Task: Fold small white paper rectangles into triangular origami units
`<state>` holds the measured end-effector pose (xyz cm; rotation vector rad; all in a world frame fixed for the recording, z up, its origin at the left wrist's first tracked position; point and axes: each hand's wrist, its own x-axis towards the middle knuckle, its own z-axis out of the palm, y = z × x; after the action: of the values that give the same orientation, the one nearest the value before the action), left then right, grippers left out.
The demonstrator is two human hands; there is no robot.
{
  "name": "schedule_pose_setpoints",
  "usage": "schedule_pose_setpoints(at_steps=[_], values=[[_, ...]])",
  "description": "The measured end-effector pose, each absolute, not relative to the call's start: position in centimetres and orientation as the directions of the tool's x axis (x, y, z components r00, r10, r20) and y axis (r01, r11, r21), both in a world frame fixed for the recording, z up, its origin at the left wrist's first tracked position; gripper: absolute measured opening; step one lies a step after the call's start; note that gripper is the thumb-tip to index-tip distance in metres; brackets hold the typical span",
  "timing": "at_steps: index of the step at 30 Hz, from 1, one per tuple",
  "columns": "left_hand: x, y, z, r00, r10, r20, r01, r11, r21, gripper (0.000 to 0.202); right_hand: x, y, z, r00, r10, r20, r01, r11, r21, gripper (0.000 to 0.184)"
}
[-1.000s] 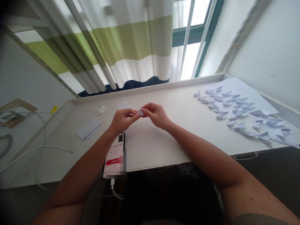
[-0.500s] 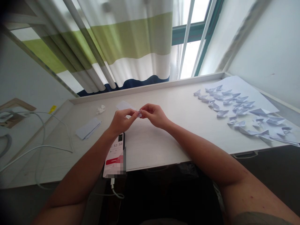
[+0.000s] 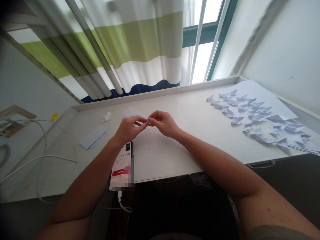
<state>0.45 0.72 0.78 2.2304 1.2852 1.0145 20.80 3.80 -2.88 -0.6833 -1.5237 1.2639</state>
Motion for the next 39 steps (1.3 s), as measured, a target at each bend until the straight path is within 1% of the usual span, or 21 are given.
schedule_pose_setpoints(at_steps=[5,9,11,13,16,19,23,26,34,36,39], values=[[0.7,0.9,0.4,0.245,0.867,0.434,0.643,-0.48,0.596,0.015,20.7,3.4,-2.8,-0.367,0.86,0.354,-0.095,0.344,-0.934,0.044],[0.4,1.0,0.4,0.295,0.87,0.396,0.636,-0.488,0.598,0.019,21.0,3.3,-2.7,-0.388,0.838,0.382,-0.017,0.408,-0.913,0.041],[0.2,1.0,0.5,0.303,0.874,0.378,0.605,-0.484,0.632,0.024,21.2,3.3,-2.6,-0.374,0.834,0.406,0.036,0.45,-0.892,0.038],[0.0,1.0,0.6,0.277,0.881,0.384,0.558,-0.472,0.682,0.029,21.4,3.4,-2.5,-0.369,0.814,0.449,0.077,0.508,-0.858,0.037],[0.0,1.3,0.4,0.242,0.899,0.364,0.451,-0.437,0.779,0.037,21.7,3.6,-2.7,-0.427,0.773,0.469,0.079,0.548,-0.832,0.038],[0.2,1.7,0.1,0.227,0.92,0.32,0.355,-0.384,0.852,0.04,21.8,4.0,-3.0,-0.45,0.783,0.429,0.06,0.506,-0.86,0.042],[0.5,1.9,-0.2,0.17,0.907,0.384,0.373,-0.421,0.827,0.03,22.0,4.3,-3.1,-0.437,0.796,0.419,-0.008,0.462,-0.887,0.043],[0.6,1.8,-0.1,0.143,0.912,0.386,0.384,-0.41,0.827,0.023,21.9,4.4,-3.0,-0.438,0.799,0.411,-0.039,0.44,-0.897,0.042],[0.9,1.3,0.1,0.121,0.897,0.426,0.352,-0.44,0.826,0.031,21.3,3.8,-2.6,-0.383,0.839,0.387,-0.092,0.382,-0.92,0.043],[1.0,1.3,0.0,0.121,0.905,0.408,0.322,-0.425,0.846,0.034,21.1,3.7,-2.8,-0.373,0.845,0.383,-0.103,0.373,-0.922,0.044],[1.2,1.4,-0.1,0.138,0.918,0.371,0.269,-0.395,0.878,0.033,20.9,3.8,-3.0,-0.36,0.857,0.368,-0.113,0.352,-0.929,0.044]])
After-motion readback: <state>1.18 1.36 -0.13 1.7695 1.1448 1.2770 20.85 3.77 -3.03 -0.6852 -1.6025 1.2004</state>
